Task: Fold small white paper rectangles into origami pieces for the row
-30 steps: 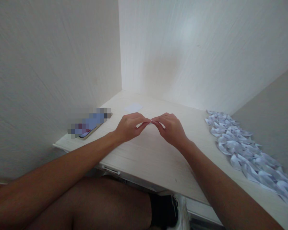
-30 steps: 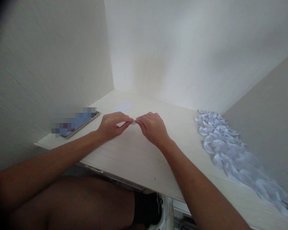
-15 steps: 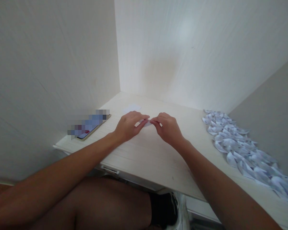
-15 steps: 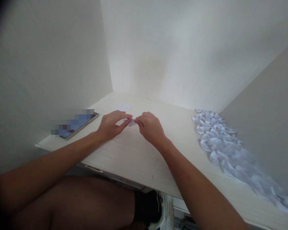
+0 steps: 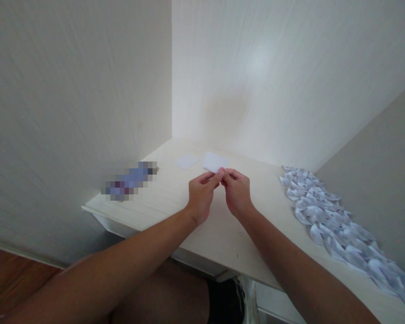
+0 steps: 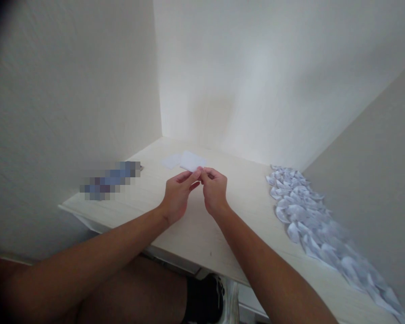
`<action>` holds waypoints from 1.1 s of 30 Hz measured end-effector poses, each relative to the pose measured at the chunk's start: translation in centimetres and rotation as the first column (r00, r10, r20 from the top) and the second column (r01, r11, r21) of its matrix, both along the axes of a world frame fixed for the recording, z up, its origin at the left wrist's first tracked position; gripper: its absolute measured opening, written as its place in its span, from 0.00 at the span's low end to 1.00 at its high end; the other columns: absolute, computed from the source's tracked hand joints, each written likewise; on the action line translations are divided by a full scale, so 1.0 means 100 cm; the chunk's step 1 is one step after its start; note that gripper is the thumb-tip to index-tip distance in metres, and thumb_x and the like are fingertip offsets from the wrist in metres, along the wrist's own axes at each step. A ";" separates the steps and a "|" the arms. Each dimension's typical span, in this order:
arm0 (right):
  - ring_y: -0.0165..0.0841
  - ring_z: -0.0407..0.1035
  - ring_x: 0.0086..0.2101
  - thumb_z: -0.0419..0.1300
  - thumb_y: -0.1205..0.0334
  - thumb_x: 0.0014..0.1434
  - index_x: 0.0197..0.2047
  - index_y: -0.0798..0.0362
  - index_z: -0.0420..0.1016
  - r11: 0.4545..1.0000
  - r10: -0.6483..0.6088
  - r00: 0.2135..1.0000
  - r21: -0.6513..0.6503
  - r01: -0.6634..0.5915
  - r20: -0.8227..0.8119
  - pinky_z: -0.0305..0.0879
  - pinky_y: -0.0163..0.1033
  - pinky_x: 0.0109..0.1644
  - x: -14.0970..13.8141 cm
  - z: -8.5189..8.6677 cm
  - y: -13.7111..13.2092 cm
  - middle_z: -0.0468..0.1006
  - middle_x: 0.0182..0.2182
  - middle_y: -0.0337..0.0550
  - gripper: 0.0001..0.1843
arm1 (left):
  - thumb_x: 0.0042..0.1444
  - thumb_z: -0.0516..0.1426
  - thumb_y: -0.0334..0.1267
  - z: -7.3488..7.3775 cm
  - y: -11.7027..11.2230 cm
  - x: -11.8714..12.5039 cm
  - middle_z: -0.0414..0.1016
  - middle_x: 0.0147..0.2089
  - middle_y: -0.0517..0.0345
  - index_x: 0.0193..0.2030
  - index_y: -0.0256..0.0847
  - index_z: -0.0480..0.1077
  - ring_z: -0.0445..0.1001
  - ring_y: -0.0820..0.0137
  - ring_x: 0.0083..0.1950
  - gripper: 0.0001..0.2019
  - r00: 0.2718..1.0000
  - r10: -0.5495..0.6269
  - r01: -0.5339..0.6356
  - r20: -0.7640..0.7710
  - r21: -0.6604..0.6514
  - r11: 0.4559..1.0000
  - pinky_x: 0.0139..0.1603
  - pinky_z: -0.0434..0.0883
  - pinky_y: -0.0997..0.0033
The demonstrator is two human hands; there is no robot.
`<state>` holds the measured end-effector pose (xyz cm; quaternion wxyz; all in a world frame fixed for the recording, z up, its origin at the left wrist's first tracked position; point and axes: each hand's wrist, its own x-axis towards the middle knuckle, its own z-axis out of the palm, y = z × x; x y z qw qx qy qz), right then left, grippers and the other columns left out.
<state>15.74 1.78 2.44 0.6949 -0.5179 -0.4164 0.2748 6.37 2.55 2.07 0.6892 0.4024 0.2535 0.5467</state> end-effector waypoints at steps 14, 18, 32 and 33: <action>0.33 0.67 0.27 0.69 0.47 0.54 0.29 0.51 0.78 0.994 -0.111 0.991 -0.005 0.112 0.075 0.64 0.41 0.35 -0.004 -0.001 -0.002 0.77 0.24 0.39 0.16 | 0.45 0.73 0.37 0.006 0.023 -0.017 0.81 0.33 0.55 0.26 0.36 0.77 0.79 0.70 0.37 0.11 0.990 0.054 -0.034 0.134 -0.143 0.989 0.46 0.78 0.67; 0.32 0.65 0.26 0.70 0.46 0.52 0.27 0.52 0.78 0.972 -0.236 0.972 0.017 0.236 0.007 0.60 0.41 0.34 0.009 -0.003 0.006 0.74 0.22 0.37 0.17 | 0.50 0.70 0.33 0.018 0.062 -0.051 0.81 0.36 0.59 0.30 0.39 0.76 0.79 0.75 0.36 0.07 0.969 0.205 -0.180 0.138 -0.176 0.968 0.40 0.76 0.75; 0.31 0.66 0.29 0.76 0.46 0.47 0.28 0.51 0.80 0.997 -0.024 0.986 0.068 0.036 -0.162 0.64 0.42 0.40 0.003 -0.005 0.002 0.75 0.24 0.36 0.18 | 0.40 0.77 0.43 0.009 0.018 -0.028 0.81 0.38 0.48 0.34 0.31 0.81 0.80 0.68 0.37 0.20 0.999 -0.018 0.021 0.032 -0.089 0.996 0.37 0.79 0.69; 0.31 0.66 0.29 0.76 0.46 0.47 0.28 0.51 0.80 0.998 0.004 0.985 0.063 0.007 -0.170 0.65 0.42 0.41 0.000 -0.005 0.001 0.76 0.24 0.37 0.18 | 0.40 0.77 0.44 0.010 0.018 -0.027 0.81 0.36 0.50 0.33 0.32 0.81 0.79 0.68 0.37 0.20 0.999 -0.010 0.013 0.034 -0.085 0.996 0.36 0.79 0.69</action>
